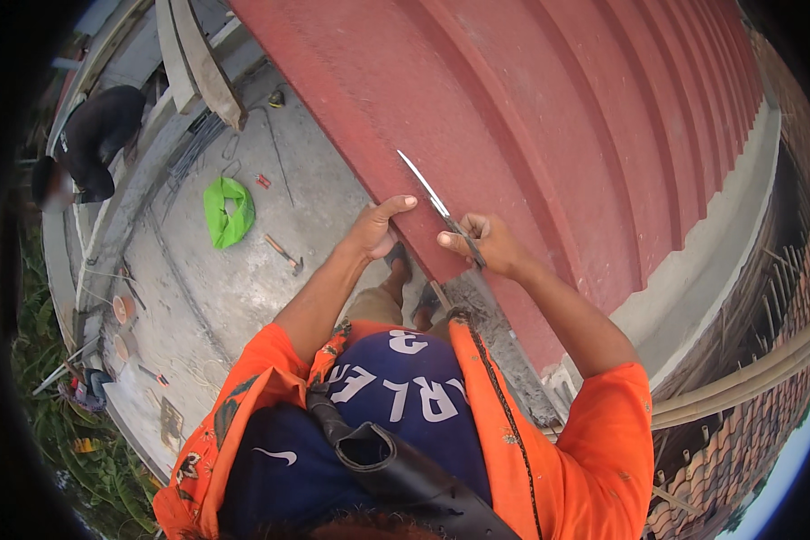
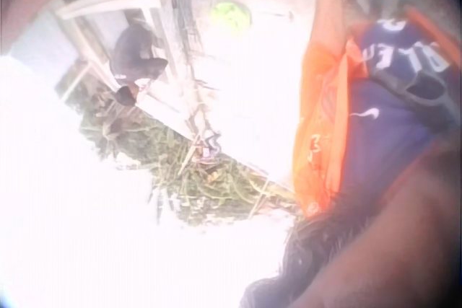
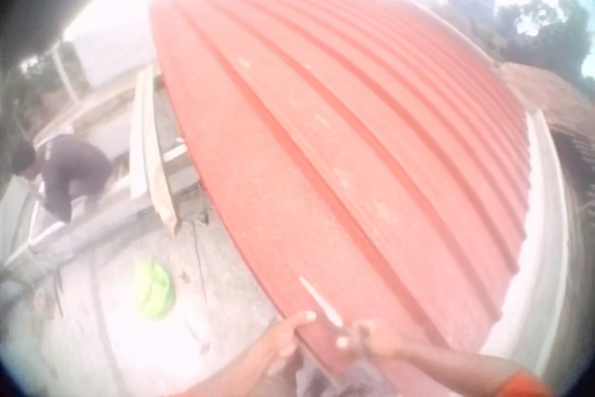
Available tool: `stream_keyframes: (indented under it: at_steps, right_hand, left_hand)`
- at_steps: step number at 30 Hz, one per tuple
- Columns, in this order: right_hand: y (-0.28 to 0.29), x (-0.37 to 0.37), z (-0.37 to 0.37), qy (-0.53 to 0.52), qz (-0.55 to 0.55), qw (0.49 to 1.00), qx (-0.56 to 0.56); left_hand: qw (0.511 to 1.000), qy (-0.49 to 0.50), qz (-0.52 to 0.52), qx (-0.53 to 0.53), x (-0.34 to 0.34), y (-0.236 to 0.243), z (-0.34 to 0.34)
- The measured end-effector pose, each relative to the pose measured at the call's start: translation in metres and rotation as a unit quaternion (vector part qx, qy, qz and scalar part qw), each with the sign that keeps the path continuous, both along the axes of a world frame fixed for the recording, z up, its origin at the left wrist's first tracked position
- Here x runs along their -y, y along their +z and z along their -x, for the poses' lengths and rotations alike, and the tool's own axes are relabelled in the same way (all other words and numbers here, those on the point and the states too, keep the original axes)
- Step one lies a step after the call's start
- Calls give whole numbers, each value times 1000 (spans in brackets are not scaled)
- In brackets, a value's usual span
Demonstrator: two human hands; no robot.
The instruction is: The person uses tin snips to cut the edge of a red corrugated roofing sheet on a rooftop. They repeatedly snip small sections along the sheet's edge, removing small pieces of material throughout the clip.
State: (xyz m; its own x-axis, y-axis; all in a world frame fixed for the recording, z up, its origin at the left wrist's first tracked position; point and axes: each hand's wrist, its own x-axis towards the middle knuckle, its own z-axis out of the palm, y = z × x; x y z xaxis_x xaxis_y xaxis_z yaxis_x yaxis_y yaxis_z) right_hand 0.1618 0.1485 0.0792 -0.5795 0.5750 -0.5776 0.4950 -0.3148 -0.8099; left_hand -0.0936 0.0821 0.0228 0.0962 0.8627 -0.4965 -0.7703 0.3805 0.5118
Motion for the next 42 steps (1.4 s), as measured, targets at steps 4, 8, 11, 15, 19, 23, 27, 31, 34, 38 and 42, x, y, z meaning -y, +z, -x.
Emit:
stream_keyframes:
  at_steps: [4, 8, 11, 15, 19, 23, 27, 31, 34, 38, 42]
  right_hand:
    - [3, -10, -9, 28, 22, 999, 26]
    - [20, -18, -8, 29, 128, 991, 29]
    - [18, -22, -9, 57, 94, 993, 40]
    - [11, -21, -11, 59, 74, 995, 29]
    - [7, -6, -6, 90, -35, 993, 72]
    - [8, 4, -2, 91, -91, 990, 58]
    - [12, 12, 7, 53, -94, 993, 40]
    - [15, 14, 9, 44, -100, 994, 21]
    - [16, 13, 7, 22, -44, 998, 30]
    - [27, 10, 13, -61, 55, 997, 7]
    - [40, -7, 22, -19, 44, 998, 43]
  left_hand:
    - [998, -49, -5, 38, 0, -9, 8]
    - [994, -78, -25, 72, -2, -13, 12]
    - [994, -84, -34, 68, -5, -7, 12]
    - [994, -79, -27, 67, -3, -9, 13]
    - [995, -69, -6, 74, -3, -3, 12]
    - [995, -61, 0, 82, -2, -5, 12]
    - [994, -79, -14, 77, -3, -10, 11]
    - [994, -72, -21, 79, -3, -12, 9]
    - [994, -72, -19, 75, -3, -13, 10]
    - [995, -64, -25, 79, -3, -9, 10]
    - [992, -82, -35, 93, -5, -4, 12]
